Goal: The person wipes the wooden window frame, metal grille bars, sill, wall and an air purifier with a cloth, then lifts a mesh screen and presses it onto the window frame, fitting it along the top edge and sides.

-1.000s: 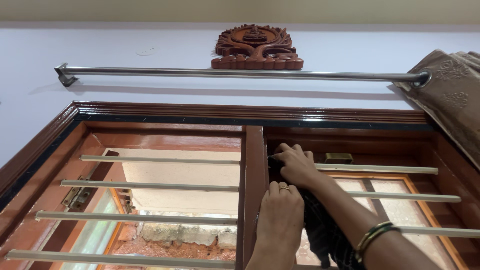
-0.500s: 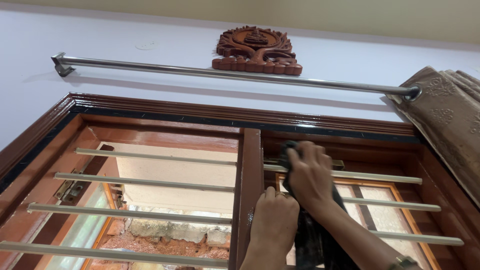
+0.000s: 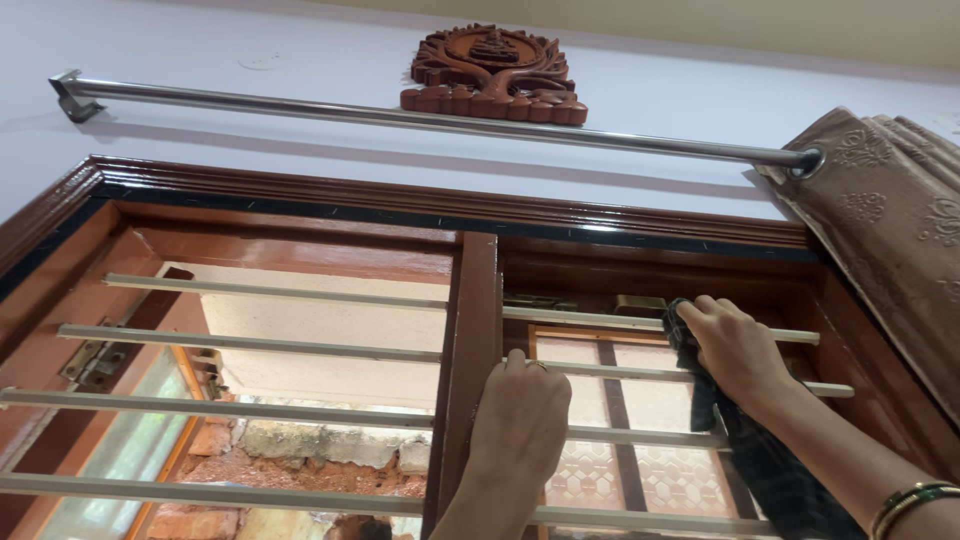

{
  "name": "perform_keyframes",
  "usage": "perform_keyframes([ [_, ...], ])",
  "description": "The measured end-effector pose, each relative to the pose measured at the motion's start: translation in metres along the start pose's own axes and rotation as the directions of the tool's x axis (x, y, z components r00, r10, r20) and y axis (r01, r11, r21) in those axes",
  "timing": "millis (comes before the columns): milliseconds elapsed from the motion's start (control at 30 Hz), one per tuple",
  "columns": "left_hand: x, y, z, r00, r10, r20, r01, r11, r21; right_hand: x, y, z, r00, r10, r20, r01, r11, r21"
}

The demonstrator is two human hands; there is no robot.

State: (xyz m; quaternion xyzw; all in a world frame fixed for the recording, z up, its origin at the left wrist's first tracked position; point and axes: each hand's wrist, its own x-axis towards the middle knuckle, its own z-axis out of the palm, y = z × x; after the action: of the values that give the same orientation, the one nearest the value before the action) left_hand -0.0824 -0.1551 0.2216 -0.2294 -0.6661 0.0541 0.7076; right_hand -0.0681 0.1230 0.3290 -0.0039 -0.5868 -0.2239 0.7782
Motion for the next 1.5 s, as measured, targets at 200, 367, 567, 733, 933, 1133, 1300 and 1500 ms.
perform_keyframes([
  [200,0.007,0.005,0.002,0.999,0.012,-0.044,-0.009,0.998,0.062,0.026,-0.069,0.006,0.997,-0.029,0.075,0.036,0.995,-0.089],
  [367,0.004,0.005,0.004,0.986,0.045,0.162,-0.072,0.984,0.162,0.045,-0.135,0.011,0.986,-0.151,-0.066,0.156,0.984,0.090],
  [567,0.001,0.004,-0.002,0.998,-0.020,0.064,0.009,0.987,0.158,0.033,-0.070,0.008,0.970,-0.154,-0.187,0.189,0.963,0.192],
  [733,0.002,0.008,-0.003,0.992,-0.027,0.125,-0.007,0.965,0.263,-0.003,0.034,0.013,0.993,-0.037,0.113,0.042,0.998,-0.049],
  [933,0.007,0.012,0.000,0.994,-0.059,0.095,0.030,0.959,0.282,-0.023,0.105,-0.011,0.934,0.096,0.343,0.026,0.942,-0.336],
  [1133,0.009,0.016,-0.002,0.994,-0.085,0.070,0.060,0.952,0.302,-0.040,0.141,-0.022,0.928,0.078,0.366,0.134,0.843,-0.520],
  [1300,0.012,0.021,-0.003,0.995,-0.087,0.057,0.068,0.959,0.277,-0.021,0.139,0.014,0.890,0.138,0.434,0.075,0.895,-0.439],
  [1500,0.013,0.022,-0.007,0.988,-0.115,-0.102,0.116,0.993,0.005,0.015,0.142,0.039,0.789,0.293,0.540,-0.132,0.939,-0.317],
])
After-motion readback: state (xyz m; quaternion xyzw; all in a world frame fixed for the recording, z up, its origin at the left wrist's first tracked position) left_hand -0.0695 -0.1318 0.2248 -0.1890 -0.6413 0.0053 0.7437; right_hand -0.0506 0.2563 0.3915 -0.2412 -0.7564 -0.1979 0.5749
